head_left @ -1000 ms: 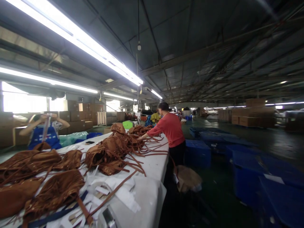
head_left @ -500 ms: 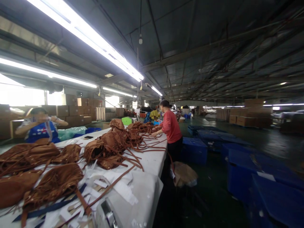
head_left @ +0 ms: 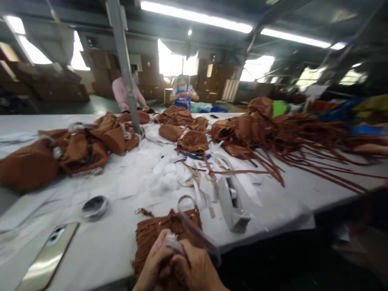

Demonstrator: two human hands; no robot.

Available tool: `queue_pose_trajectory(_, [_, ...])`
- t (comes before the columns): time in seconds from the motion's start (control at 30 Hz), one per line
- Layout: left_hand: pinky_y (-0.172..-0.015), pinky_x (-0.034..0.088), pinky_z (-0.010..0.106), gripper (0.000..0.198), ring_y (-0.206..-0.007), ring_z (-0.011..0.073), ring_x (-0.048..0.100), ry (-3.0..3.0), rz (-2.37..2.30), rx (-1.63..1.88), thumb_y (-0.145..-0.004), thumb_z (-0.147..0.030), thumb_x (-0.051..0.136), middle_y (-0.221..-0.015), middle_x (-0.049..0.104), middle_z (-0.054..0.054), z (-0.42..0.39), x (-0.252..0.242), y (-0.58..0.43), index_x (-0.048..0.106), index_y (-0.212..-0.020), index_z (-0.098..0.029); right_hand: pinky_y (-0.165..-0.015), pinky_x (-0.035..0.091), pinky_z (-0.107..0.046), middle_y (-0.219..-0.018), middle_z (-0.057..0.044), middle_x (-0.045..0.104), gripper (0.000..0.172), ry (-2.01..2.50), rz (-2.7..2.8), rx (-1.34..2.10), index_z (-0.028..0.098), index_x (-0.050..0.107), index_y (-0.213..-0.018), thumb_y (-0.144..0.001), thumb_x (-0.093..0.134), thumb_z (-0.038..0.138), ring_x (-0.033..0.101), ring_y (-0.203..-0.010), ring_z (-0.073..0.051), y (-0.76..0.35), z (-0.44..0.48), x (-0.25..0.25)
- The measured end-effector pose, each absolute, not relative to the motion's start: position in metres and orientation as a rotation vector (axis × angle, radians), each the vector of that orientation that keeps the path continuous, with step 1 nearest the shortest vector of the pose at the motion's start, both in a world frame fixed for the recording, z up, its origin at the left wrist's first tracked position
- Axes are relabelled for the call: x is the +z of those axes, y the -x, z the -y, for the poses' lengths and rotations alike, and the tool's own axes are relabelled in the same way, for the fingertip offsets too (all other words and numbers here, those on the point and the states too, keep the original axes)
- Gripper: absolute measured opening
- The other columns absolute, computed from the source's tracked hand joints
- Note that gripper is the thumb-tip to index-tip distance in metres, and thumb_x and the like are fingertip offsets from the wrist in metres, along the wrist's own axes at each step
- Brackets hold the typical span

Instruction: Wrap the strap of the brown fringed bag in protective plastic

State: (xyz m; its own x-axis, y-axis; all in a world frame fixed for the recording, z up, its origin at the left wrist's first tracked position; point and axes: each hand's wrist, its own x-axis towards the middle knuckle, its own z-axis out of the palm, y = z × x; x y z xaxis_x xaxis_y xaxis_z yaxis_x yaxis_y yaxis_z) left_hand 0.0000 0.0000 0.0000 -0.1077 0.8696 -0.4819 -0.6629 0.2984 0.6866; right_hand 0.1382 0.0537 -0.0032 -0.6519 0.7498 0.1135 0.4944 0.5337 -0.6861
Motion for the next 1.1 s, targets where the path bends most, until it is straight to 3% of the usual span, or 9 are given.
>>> queue_pose_trajectory(0.1, [-0.034, 0.015, 0.012, 0.054, -0.033, 0.0008, 0.026, -0.167, -0.823, 1.393, -0.061, -0.034, 0.08, -0.053, 0.046, -0.012, 0.007, -0.018, 0.0, 0.046, -0.102, -0.024, -0.056, 0.044, -0.027, -0.073, -0.006, 0.067, 0.056, 0.997, 2.479, 0.934, 0.018, 0.056, -0.088, -0.095, 0.023, 0.062, 0.066, -0.064, -0.021, -0.14, -0.057, -0.001])
queue_pose_trajectory(0.3, [-0.033, 0.013, 0.011, 0.05, -0.032, 0.0007, 0.027, -0.213, -0.567, 1.388, -0.071, -0.03, 0.074, -0.058, 0.053, -0.009, 0.013, -0.031, -0.003, 0.039, -0.108, -0.027, -0.054, 0.043, -0.024, -0.072, -0.004, 0.067, 0.048, 0.922, 2.546, 0.981, 0.019, 0.052, -0.096, -0.097, 0.023, 0.058, 0.065, -0.062, -0.019, -0.143, -0.055, 0.004])
queue_pose_trajectory(0.4, [-0.034, 0.017, 0.011, 0.046, -0.037, 0.0024, 0.035, -0.24, -0.578, 1.417, -0.069, -0.028, 0.074, -0.062, 0.054, -0.006, 0.015, -0.031, -0.004, 0.044, -0.103, -0.023, -0.05, 0.039, -0.023, -0.064, -0.002, 0.064, 0.044, 0.813, 2.584, 0.842, 0.02, 0.052, -0.089, -0.098, 0.024, 0.053, 0.062, -0.055, -0.017, -0.143, -0.055, 0.001])
queue_pose_trajectory(0.53, [-0.046, 0.035, 0.016, 0.046, -0.053, 0.0082, 0.048, -0.328, -0.618, 1.334, -0.056, -0.034, 0.077, -0.07, 0.056, -0.001, 0.016, -0.024, 0.005, 0.051, -0.089, -0.017, -0.046, 0.037, -0.022, -0.061, -0.001, 0.063, 0.036, 0.663, 2.596, 0.774, 0.019, 0.053, -0.081, -0.097, 0.033, 0.044, 0.06, -0.051, -0.014, -0.147, -0.055, -0.007])
queue_pose_trajectory(0.63, [-0.05, 0.033, 0.019, 0.039, -0.055, 0.0096, 0.043, -0.564, -0.884, 1.093, -0.068, -0.051, 0.067, -0.064, 0.049, -0.003, 0.017, -0.012, 0.017, 0.05, -0.079, -0.017, -0.048, 0.04, -0.021, -0.064, -0.002, 0.065, 0.03, 0.548, 2.656, 0.788, 0.018, 0.056, -0.08, -0.094, 0.037, 0.037, 0.061, -0.052, -0.014, -0.148, -0.051, -0.016])
queue_pose_trajectory(0.73, [-0.053, 0.03, 0.02, 0.031, -0.059, 0.01, 0.039, -1.009, -1.249, 0.885, -0.08, -0.046, 0.061, -0.064, 0.047, -0.005, 0.015, 0.0, 0.025, 0.05, -0.076, -0.018, -0.053, 0.045, -0.021, -0.071, -0.005, 0.068, 0.028, 0.473, 2.694, 0.785, 0.017, 0.06, -0.086, -0.093, 0.037, 0.031, 0.066, -0.061, -0.016, -0.147, -0.049, -0.026])
queue_pose_trajectory(0.83, [-0.06, 0.033, 0.02, 0.025, -0.066, 0.0104, 0.042, -1.118, -1.298, 1.038, -0.085, -0.04, 0.058, -0.07, 0.048, -0.004, 0.01, 0.003, 0.023, 0.05, -0.08, -0.017, -0.055, 0.048, -0.022, -0.073, -0.006, 0.07, 0.033, 0.565, 2.589, 0.842, 0.017, 0.06, -0.089, -0.095, 0.037, 0.039, 0.068, -0.064, -0.018, -0.147, -0.051, -0.026])
queue_pose_trajectory(1.03, [-0.04, 0.018, 0.017, 0.04, -0.042, 0.0044, 0.029, -0.379, -0.935, 1.543, -0.08, -0.052, 0.064, -0.06, 0.044, -0.008, -0.008, -0.008, 0.001, 0.042, -0.084, -0.02, -0.062, 0.052, -0.02, -0.08, 0.001, 0.07, 0.047, 0.883, 2.213, 1.162, 0.023, 0.056, -0.106, -0.086, 0.047, 0.065, 0.067, -0.064, -0.016, -0.142, -0.055, -0.01])
queue_pose_trajectory(1.1, [-0.041, 0.022, 0.016, 0.044, -0.042, 0.0041, 0.032, -0.167, -0.861, 1.61, -0.074, -0.052, 0.071, -0.059, 0.045, -0.008, -0.01, -0.011, -0.008, 0.043, -0.085, -0.02, -0.062, 0.053, -0.021, -0.078, 0.0, 0.07, 0.049, 0.941, 2.179, 1.132, 0.023, 0.058, -0.104, -0.085, 0.046, 0.066, 0.067, -0.062, -0.017, -0.138, -0.053, -0.008])
